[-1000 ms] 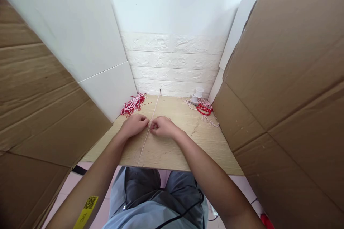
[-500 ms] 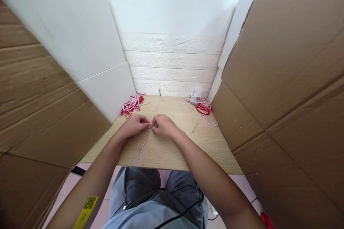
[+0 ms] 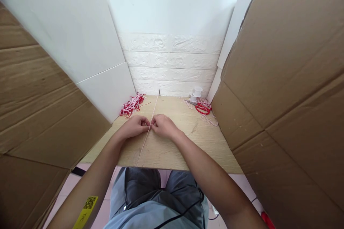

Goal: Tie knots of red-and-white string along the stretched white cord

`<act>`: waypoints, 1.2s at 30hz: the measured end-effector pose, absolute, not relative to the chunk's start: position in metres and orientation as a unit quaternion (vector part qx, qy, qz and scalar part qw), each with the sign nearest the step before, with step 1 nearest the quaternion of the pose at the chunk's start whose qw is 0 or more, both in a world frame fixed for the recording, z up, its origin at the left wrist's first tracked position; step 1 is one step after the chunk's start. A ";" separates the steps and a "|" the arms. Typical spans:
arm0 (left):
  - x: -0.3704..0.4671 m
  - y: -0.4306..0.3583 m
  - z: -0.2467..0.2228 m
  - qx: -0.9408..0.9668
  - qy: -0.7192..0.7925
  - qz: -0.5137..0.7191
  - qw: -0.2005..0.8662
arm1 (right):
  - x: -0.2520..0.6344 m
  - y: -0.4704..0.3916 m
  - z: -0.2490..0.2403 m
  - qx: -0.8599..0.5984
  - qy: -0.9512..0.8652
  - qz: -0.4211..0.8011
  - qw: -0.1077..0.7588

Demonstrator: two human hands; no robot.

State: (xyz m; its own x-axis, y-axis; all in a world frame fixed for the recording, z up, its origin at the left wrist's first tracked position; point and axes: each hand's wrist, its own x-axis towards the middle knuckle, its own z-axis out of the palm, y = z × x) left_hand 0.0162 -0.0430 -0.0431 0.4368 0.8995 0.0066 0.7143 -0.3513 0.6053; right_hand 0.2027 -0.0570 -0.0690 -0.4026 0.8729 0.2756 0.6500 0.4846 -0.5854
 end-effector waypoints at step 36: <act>0.014 -0.034 -0.044 0.670 0.629 0.340 0.202 | 0.208 -0.053 -0.074 -0.465 -0.826 0.214 0.235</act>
State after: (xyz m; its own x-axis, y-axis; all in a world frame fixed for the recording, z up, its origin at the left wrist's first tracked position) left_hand 0.0142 -0.0338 -0.0439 -0.0222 0.9792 0.2016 0.7049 -0.1277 0.6977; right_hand 0.2082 -0.0527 -0.0739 -0.4572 0.8692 0.1883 0.6679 0.4754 -0.5726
